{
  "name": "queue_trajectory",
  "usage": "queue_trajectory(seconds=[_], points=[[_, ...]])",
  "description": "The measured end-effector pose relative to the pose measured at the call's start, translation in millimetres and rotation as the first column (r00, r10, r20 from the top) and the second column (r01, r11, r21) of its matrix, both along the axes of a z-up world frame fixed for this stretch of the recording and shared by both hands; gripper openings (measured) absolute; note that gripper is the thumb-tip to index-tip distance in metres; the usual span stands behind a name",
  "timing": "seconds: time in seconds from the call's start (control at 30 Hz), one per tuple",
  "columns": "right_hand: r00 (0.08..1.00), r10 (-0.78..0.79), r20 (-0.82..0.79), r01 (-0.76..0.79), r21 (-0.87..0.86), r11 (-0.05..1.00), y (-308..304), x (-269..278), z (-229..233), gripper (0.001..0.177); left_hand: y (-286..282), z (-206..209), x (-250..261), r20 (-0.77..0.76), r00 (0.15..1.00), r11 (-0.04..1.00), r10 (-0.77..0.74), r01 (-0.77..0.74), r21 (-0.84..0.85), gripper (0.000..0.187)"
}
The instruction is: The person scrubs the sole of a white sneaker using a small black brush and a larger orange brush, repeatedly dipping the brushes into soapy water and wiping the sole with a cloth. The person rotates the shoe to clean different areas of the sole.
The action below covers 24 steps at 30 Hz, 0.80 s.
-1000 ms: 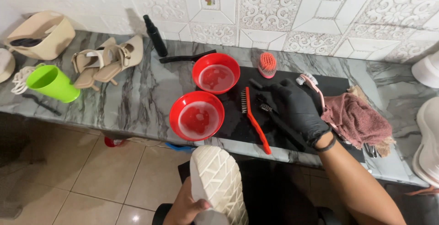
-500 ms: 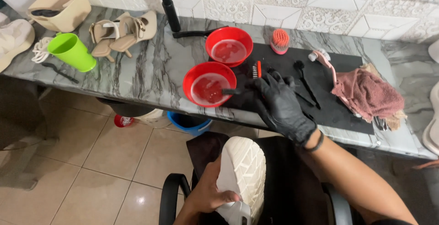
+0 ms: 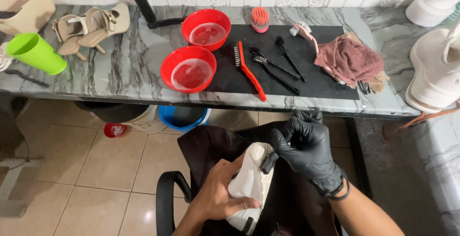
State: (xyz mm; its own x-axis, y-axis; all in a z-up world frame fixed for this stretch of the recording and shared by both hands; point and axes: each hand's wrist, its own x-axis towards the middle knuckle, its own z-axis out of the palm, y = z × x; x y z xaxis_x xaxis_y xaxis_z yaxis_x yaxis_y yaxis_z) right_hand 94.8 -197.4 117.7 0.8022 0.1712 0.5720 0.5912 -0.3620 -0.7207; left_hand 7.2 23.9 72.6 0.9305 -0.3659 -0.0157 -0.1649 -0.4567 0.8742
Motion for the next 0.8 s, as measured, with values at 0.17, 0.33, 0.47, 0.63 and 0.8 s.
queue_trajectory(seconds=[0.17, 0.33, 0.47, 0.63, 0.8], points=[[0.958, -0.197, 0.209, 0.218, -0.087, 0.972, -13, 26, -18, 0.049, -2, 7, -3, 0.252, 0.966, 0.962, -0.064, 0.127, -0.241, 0.083], [0.987, -0.064, 0.146, 0.059, 0.038, 0.998, -4, -5, -14, 0.037, -8, 4, -12, 0.268, 0.961, 0.986, -0.066, 0.104, -0.130, 0.085], [0.947, -0.261, 0.186, 0.268, -0.012, 0.963, -27, 27, -24, 0.051, -5, -4, -12, 0.318, 0.947, 0.997, -0.036, 0.055, -0.050, 0.095], [0.967, -0.111, 0.227, 0.107, 0.028, 0.994, -3, -22, -5, 0.039, -12, 11, -12, 0.243, 0.967, 0.995, -0.075, 0.088, -0.040, 0.082], [0.927, -0.224, 0.302, 0.254, -0.063, 0.965, -14, 5, -2, 0.047, -10, 11, -9, 0.308, 0.951, 0.996, -0.039, 0.061, -0.061, 0.090]])
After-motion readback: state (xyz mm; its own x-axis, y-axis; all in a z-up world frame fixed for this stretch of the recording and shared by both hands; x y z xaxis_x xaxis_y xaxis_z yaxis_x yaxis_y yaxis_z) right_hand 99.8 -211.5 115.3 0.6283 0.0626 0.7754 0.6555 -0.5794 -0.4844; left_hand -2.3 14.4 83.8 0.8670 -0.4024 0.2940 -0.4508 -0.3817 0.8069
